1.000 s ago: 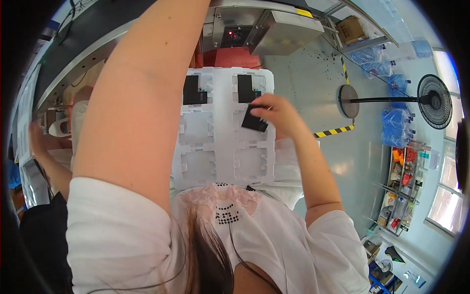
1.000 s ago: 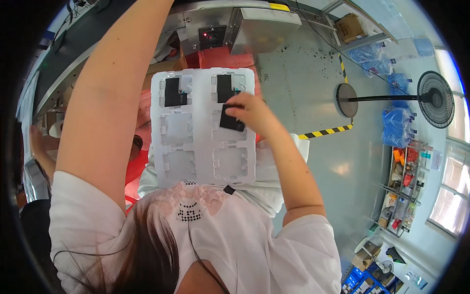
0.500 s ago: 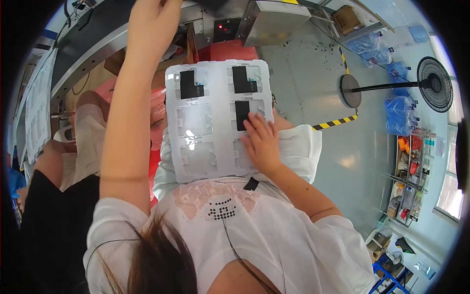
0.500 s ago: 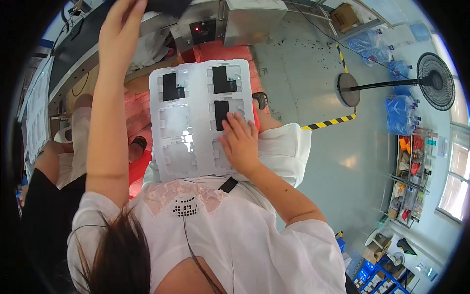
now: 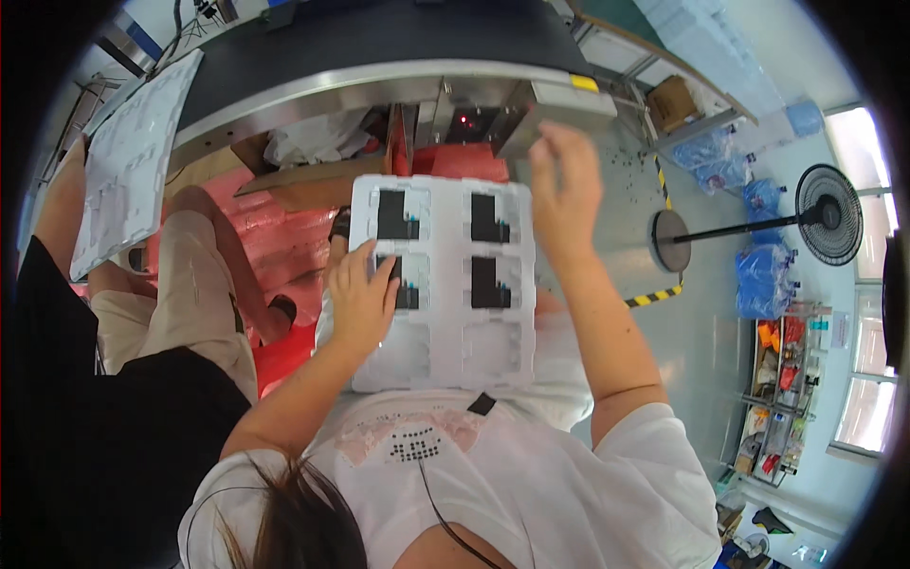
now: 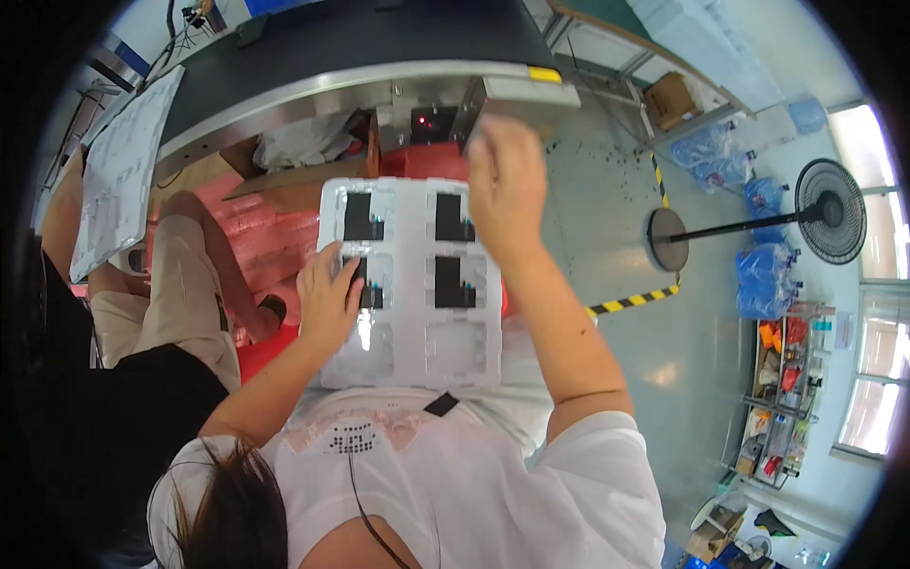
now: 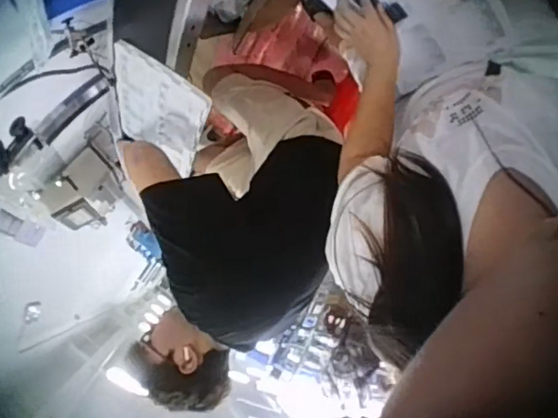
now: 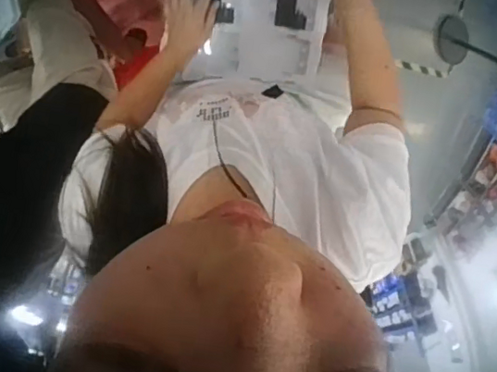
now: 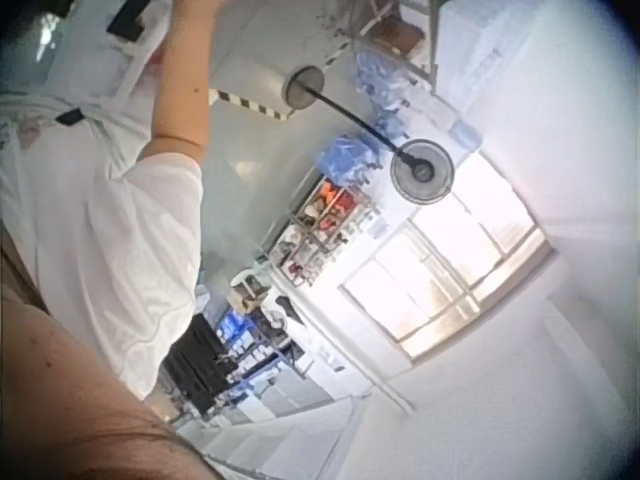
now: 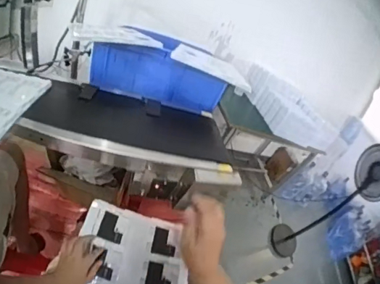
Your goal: The person places small black electronic components into a white foam tray. They repeatedly pick up the components and insert them into designated slots, then lift the tray to place it into a blue bin on the table. The process is repeated for multiple components throughout the clip.
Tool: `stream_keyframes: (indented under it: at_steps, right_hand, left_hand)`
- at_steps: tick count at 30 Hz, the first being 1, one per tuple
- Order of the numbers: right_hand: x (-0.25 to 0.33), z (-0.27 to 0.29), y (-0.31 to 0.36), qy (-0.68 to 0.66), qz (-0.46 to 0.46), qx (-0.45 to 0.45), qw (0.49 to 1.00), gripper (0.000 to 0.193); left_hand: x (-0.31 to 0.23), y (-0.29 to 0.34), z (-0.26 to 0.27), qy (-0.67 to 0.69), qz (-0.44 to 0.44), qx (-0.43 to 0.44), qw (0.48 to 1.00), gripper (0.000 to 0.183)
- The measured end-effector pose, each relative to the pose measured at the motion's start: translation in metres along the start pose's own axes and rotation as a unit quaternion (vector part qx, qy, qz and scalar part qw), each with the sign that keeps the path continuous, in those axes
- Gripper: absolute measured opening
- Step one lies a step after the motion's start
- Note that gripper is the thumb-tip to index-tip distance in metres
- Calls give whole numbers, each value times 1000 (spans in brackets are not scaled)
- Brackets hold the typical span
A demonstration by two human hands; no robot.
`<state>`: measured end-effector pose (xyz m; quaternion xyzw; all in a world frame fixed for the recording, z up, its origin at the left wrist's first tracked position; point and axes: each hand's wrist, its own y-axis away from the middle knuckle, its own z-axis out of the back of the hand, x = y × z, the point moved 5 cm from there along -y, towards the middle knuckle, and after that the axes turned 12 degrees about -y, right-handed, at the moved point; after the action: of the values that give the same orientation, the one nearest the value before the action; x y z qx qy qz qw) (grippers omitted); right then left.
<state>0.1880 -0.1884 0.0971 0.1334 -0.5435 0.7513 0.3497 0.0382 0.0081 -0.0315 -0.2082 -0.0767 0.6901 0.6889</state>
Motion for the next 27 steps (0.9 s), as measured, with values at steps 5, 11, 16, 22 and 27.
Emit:
stream_keyframes:
  at_steps: [5, 11, 16, 22, 27]
  right_hand:
    - [-55, -36, -151, 104, 50, -81, 990, 28]
    - [-120, -125, -212, 382, -196, 93, 898, 48]
    - [-105, -117, -197, 267, -190, -28, 944, 18]
    - [-42, -19, -96, -169, -193, 28, 966, 29]
    - [-9, 43, 44, -181, -396, 143, 889, 37]
  left_hand:
    - [-7, -52, 32, 129, -5, -26, 991, 27]
    - [14, -266, 104, -6, -9, -317, 948, 19]
    - [62, -344, 44, -227, 321, -48, 918, 40]
    - [61, -337, 39, -47, 233, -103, 966, 25]
    - [-1, -242, 78, 309, 60, -142, 939, 26]
